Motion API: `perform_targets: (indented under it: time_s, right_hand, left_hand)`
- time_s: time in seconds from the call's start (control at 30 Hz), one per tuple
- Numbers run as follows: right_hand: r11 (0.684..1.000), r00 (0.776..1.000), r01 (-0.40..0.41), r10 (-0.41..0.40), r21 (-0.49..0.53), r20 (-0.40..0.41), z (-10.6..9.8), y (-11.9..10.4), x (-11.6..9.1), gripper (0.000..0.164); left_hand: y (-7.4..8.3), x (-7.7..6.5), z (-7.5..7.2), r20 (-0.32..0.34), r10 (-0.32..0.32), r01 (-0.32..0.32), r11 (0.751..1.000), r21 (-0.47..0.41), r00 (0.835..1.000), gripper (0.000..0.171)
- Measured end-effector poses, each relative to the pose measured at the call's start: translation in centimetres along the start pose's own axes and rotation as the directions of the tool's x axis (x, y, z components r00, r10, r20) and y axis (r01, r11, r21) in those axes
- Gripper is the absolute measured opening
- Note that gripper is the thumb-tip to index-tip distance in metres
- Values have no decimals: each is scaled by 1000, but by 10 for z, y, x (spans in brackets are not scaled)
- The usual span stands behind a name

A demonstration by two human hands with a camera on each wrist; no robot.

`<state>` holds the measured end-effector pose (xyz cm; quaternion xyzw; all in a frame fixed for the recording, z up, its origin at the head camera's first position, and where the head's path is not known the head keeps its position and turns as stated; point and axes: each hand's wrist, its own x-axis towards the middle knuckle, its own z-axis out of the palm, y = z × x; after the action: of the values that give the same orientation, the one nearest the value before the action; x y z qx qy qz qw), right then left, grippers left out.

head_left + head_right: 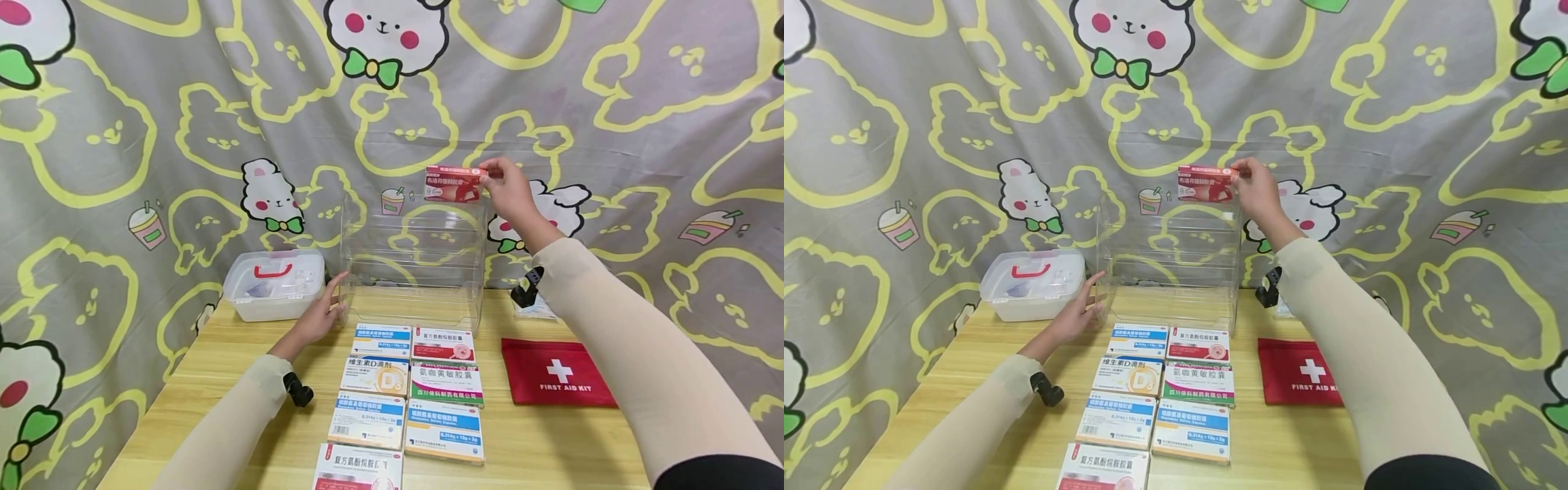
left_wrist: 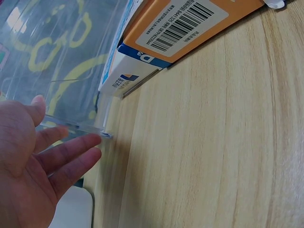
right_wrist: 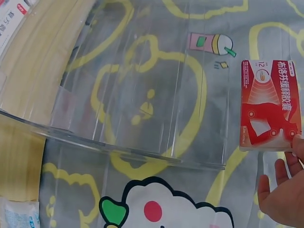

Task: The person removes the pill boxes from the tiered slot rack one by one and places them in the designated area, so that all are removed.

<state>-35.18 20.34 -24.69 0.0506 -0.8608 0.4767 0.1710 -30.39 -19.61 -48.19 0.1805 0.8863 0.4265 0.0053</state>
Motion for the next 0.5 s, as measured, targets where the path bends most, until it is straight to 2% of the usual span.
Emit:
perform_targets:
  time_s: [0.5]
  right_hand:
    - [996, 994, 85, -84, -19, 68, -1, 12, -37, 30]
  left_hand:
    - [-1, 1, -1, 3, 7, -7, 1000, 2, 1000, 79]
